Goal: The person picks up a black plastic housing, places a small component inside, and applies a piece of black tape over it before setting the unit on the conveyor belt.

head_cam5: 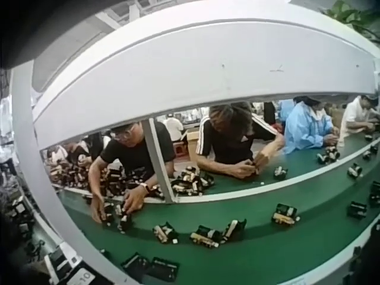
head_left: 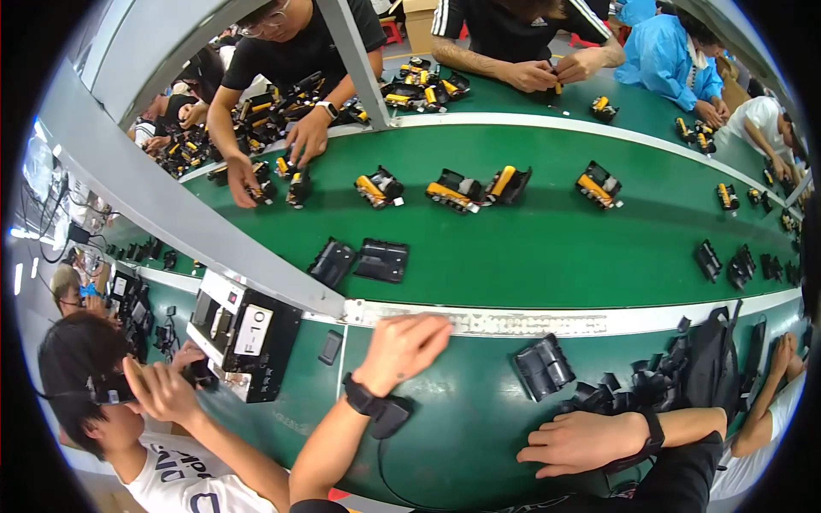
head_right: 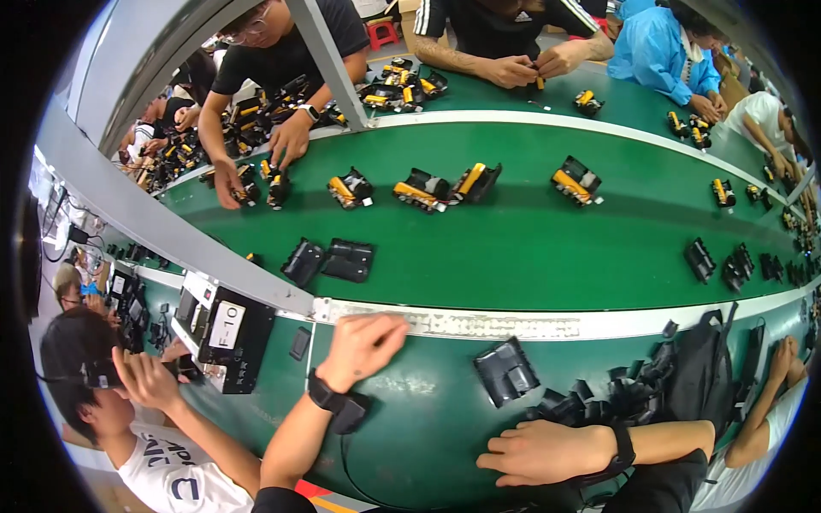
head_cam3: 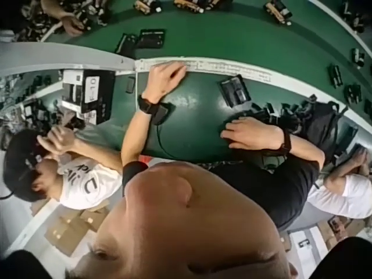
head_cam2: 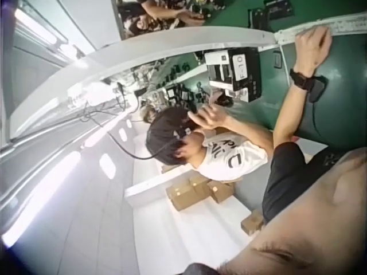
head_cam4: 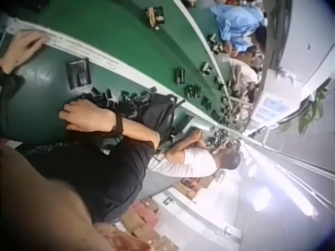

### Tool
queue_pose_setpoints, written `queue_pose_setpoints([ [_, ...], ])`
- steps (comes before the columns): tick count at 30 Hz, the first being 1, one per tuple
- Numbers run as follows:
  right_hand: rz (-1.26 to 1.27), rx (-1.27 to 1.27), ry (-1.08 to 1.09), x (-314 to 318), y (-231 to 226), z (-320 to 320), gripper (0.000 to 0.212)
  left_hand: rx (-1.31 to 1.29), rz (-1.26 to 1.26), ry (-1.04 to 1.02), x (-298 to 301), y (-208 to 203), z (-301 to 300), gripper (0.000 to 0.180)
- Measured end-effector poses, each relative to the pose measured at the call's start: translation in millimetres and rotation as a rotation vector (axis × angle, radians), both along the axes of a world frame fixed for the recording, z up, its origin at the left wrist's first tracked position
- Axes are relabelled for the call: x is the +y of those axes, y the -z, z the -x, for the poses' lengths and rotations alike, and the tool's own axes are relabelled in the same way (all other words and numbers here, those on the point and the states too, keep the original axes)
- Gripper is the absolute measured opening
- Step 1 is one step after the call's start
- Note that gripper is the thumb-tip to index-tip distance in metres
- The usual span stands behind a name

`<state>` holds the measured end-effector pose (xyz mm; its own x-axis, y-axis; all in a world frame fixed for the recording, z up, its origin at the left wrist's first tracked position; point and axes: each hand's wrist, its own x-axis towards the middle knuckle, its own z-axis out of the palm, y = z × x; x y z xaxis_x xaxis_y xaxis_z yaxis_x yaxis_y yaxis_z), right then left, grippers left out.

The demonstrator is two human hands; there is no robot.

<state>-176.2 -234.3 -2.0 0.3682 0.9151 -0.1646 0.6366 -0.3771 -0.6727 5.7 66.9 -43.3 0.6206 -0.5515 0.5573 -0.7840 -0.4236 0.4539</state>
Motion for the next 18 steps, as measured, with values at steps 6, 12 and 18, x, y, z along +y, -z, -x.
queue_pose_setpoints([
  [6,-0.057,0.052,0.098,8.2,9.1,-3.2,0.026,0.099,-0.105,0.074,0.1,-4.2,4.3,0.004],
  [12,-0.037,0.077,0.121,12.9,8.2,-13.0,0.022,0.192,-0.107,0.022,3.0,-4.5,1.3,0.005],
  [18,-0.016,0.105,0.143,16.4,6.1,-17.6,0.022,0.192,-0.11,0.017,2.7,-5.3,0.4,0.005],
])
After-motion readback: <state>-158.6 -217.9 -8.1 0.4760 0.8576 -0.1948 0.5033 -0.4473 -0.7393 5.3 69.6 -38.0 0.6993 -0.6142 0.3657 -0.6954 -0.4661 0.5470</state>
